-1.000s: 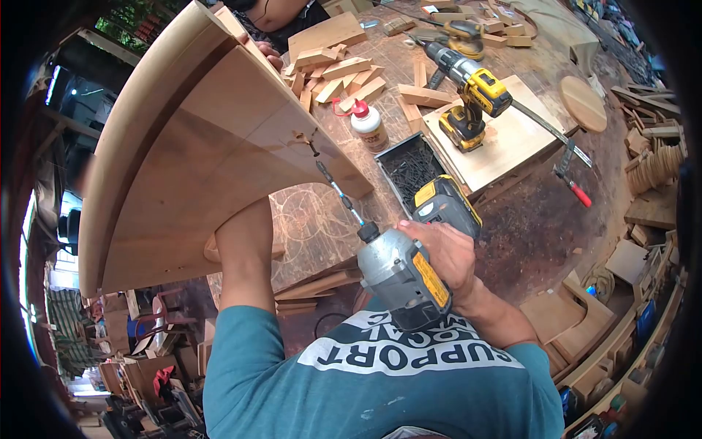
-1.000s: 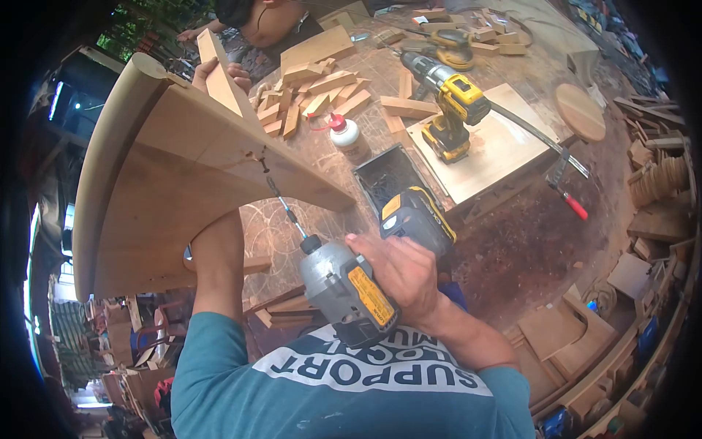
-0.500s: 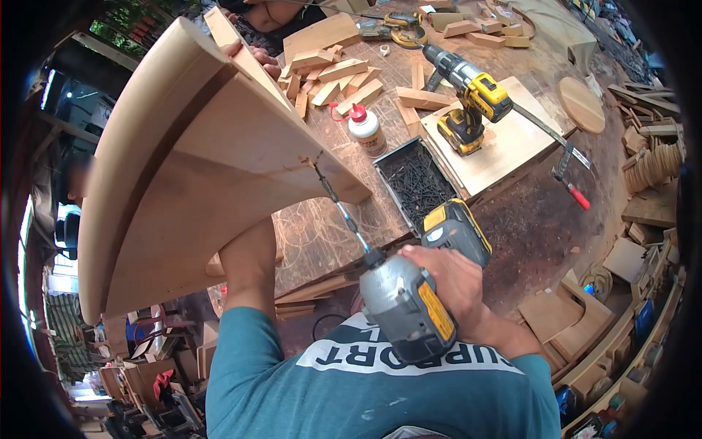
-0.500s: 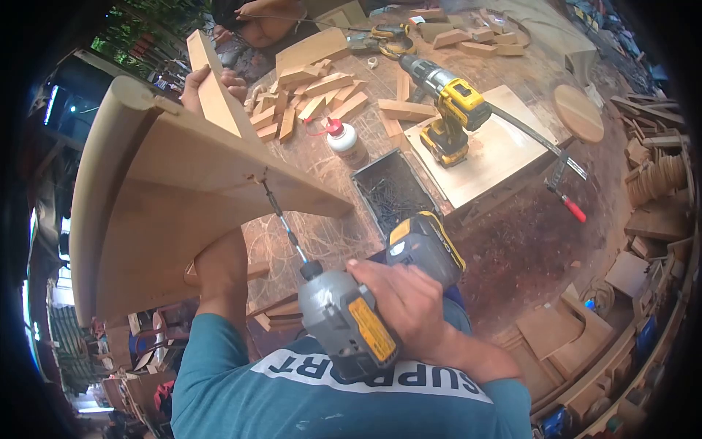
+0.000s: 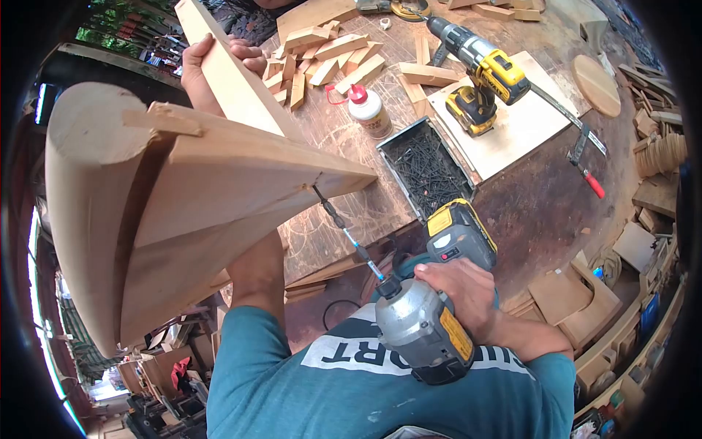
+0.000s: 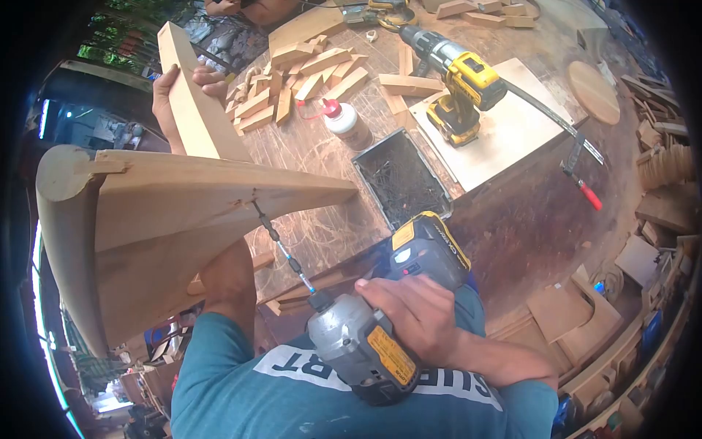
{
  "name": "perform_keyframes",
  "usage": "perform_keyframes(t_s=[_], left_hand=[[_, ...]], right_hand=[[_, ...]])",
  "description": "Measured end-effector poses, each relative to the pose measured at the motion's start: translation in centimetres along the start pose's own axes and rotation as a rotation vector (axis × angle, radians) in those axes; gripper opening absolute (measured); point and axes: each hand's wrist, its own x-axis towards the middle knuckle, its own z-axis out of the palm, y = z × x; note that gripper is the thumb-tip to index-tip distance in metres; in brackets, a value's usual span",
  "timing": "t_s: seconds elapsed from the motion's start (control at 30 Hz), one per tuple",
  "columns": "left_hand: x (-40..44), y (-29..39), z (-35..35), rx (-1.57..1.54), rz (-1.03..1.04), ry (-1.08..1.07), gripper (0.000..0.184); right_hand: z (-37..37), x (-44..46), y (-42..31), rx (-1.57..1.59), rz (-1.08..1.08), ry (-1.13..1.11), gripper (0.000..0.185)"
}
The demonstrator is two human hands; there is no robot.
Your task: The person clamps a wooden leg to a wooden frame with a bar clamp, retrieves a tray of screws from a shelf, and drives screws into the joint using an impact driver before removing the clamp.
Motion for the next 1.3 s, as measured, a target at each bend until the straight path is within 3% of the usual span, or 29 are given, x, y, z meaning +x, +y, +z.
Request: perform_keyframes(t_s=[0.27,0.37,1.03,1.3], left_hand=[[-0.2,0.3,0.3,0.001,-0.056,-0.019,0.031],[-0.6,-0.1,0.3,0.016,0.028,-0.081,0.037],[-0.4,0.1,-0.7,-0.016,0.027,-0.140,0.039],[-0.8,-0.2,0.4,-0.042,0.055,-0.048,0.038]], right_hand=[[-0.2,0.3,-0.3,-0.049,-0.011,-0.019,0.045],[-0.2,0.5,-0.3,-0.061,-0.021,-0.026,0.046],[0.4,2.0,0.7,-0.095,-0.046,-0.045,0.043],[0.2,2.2,0.8,-0.119,-0.057,-0.051,0.046]])
